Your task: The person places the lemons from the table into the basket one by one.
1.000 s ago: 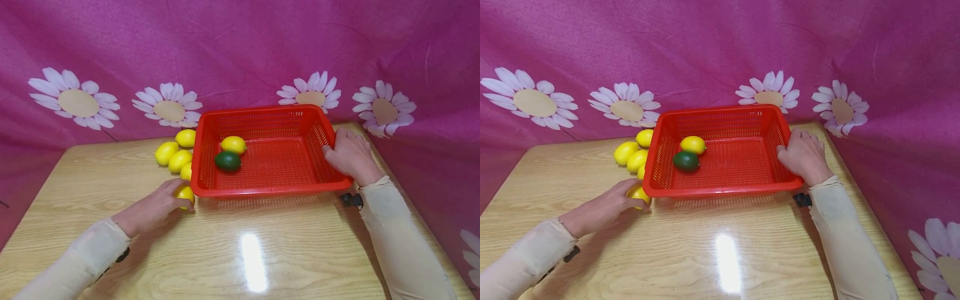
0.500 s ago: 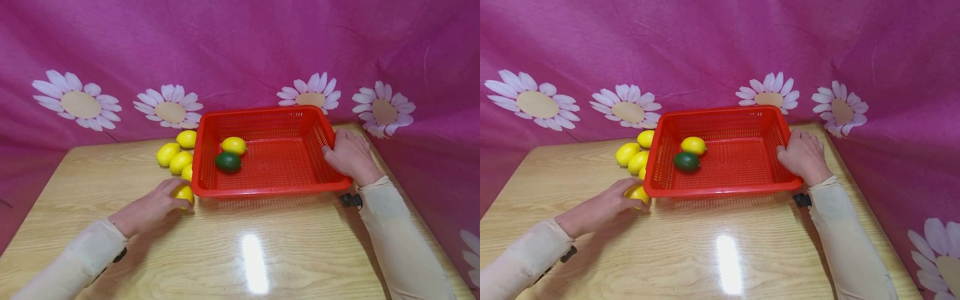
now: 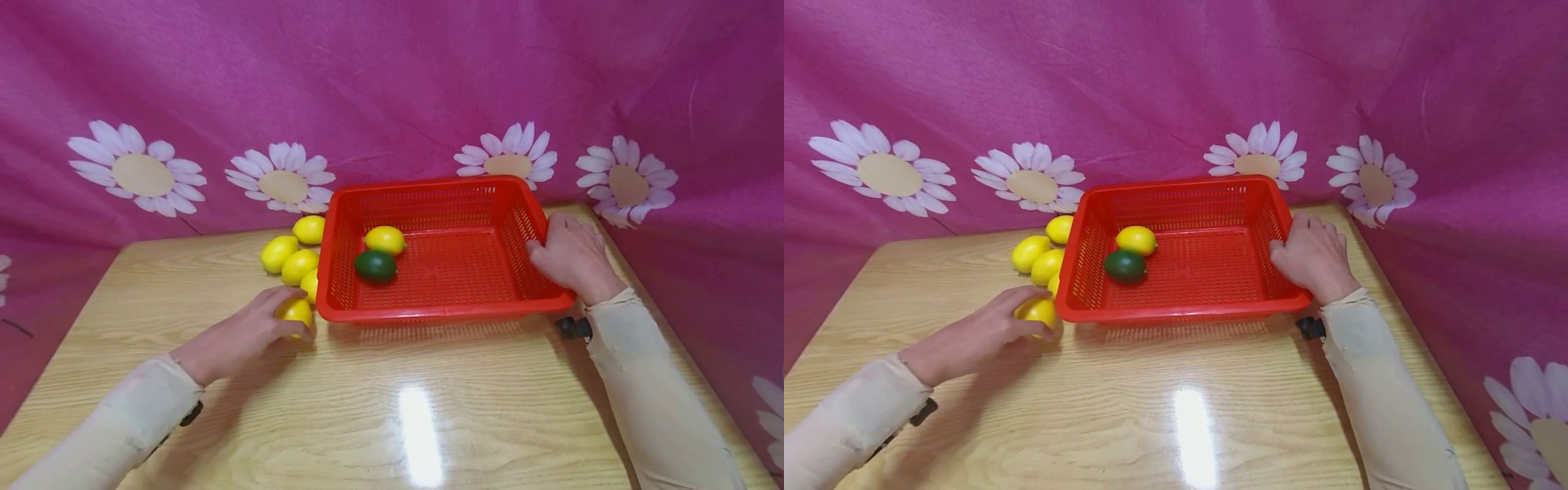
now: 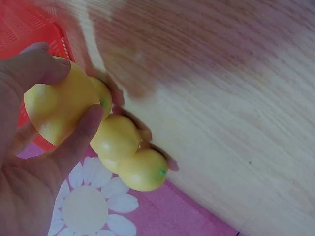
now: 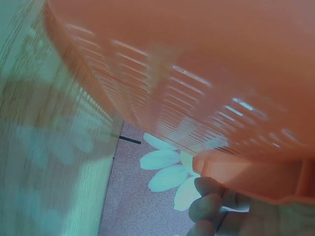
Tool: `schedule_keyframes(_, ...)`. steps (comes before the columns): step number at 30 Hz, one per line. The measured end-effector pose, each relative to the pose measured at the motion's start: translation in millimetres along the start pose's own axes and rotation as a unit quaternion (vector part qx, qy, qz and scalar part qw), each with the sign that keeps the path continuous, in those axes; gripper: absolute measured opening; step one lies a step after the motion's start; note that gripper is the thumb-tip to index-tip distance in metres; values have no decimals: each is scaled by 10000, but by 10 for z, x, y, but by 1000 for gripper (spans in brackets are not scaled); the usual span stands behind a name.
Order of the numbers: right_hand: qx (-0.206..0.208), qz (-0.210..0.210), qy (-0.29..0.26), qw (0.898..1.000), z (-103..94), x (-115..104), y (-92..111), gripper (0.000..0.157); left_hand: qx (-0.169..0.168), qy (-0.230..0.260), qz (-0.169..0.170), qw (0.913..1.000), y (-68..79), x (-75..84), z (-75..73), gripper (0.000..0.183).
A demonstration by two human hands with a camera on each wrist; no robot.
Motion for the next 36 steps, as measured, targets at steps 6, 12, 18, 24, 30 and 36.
schedule_keyframes(6, -101, 49, 22, 9999, -6, 0, -4, 50, 366, -575, 463, 9966, -40, -1, -87, 41)
schedule_keyframes(12, -133, 31, 38, 9999, 1, 8, -10, 51, 622, -731, 662, 9932, -59, -13, -177, 44)
schedule_keyframes(18, -113, 39, 38, 9999, -1, 6, -5, 52, 942, -801, 958, 9877, -72, -18, -242, 45)
schedule_keyframes(24, -125, 54, 64, 9999, -4, -4, -5, 51, 1082, -868, 1035, 9849, -107, 4, -303, 44)
schedule_keyframes(30, -147, 60, 32, 9999, -9, -3, -2, 51, 1009, -864, 845, 9875, -141, 19, -377, 42)
schedule_keyframes(36, -113, 53, 14, 9999, -7, -5, -2, 49, 1061, -870, 905, 9864, -163, 26, -425, 44)
Point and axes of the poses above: each hand's wrist, its own y-axis away from the middle knuckle, its own z-axis out of the palm, x = y × z, the point moved 1 cm from there along -y, towards the middle knuckle, and after that the axes turned 9 degrees about x, right-handed, at the moved point
